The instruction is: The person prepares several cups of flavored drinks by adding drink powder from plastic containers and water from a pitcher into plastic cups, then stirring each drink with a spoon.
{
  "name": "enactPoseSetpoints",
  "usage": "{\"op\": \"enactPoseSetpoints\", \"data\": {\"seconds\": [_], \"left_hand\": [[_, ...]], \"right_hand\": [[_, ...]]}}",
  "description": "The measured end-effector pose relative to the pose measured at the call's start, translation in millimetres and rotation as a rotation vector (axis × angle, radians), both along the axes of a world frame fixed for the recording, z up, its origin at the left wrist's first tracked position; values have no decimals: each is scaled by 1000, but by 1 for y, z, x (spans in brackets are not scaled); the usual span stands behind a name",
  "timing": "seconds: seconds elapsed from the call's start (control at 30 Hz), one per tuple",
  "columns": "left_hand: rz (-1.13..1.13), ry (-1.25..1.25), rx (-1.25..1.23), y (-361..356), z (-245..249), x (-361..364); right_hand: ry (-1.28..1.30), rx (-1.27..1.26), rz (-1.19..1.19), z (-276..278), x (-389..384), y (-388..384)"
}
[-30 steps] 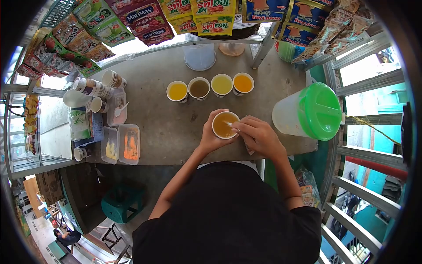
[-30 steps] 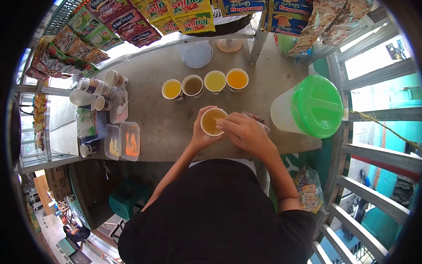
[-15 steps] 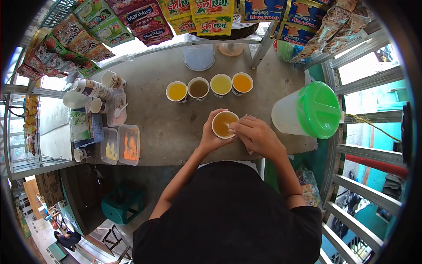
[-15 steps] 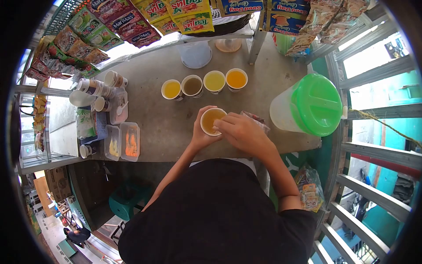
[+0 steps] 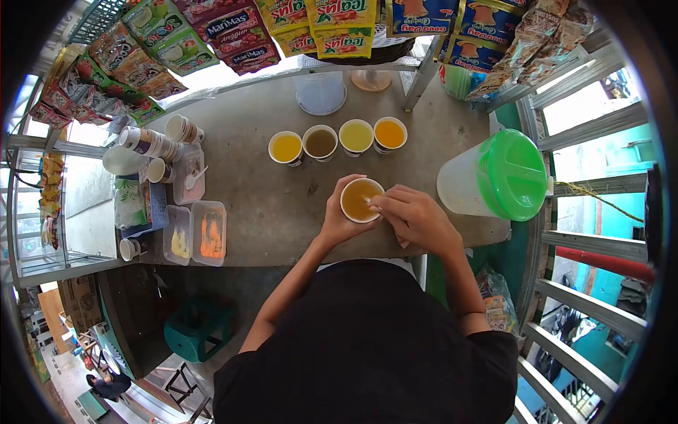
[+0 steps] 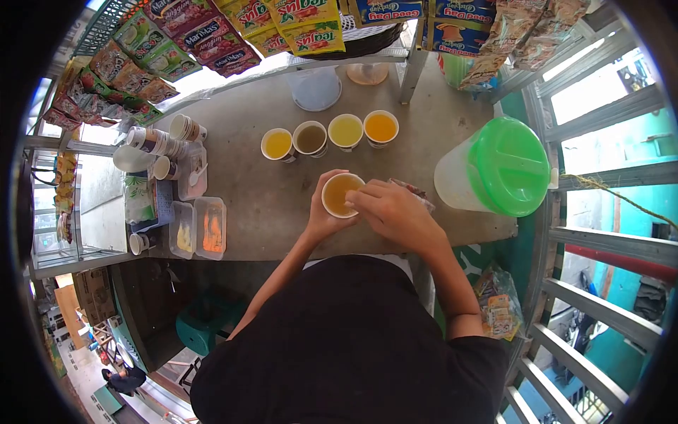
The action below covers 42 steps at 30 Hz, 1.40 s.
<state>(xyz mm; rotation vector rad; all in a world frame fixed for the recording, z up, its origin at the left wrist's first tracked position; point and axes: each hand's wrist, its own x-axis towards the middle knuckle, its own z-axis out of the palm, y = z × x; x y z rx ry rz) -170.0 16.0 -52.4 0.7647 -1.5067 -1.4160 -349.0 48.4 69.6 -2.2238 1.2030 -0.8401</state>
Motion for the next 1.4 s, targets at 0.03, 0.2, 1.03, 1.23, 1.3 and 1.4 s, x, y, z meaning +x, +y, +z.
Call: {"op": "enactPoseSetpoints", "data": {"seconds": [0.03,0.2,1.03,1.23,1.3,1.4], "left_hand": [[6,-7,-5,0,0,-1],[-8,26,1,-2,-3,-1],[5,6,-10,-2,5,-2],[-40,2,-39,-8,6,1],[-32,-4,-40,-9,4,2],[-11,-4,-34,-9,6,2]], "right_hand": [[-14,-40,-25,-1,2,-1],[-25,-143,44,-6,15,2],[-34,5,-75,-3,-1,2],[-109,-128,35,-12,11,6],[-90,-73,77,-11,6,9],[-34,-6,79,-5,-6,7]]}}
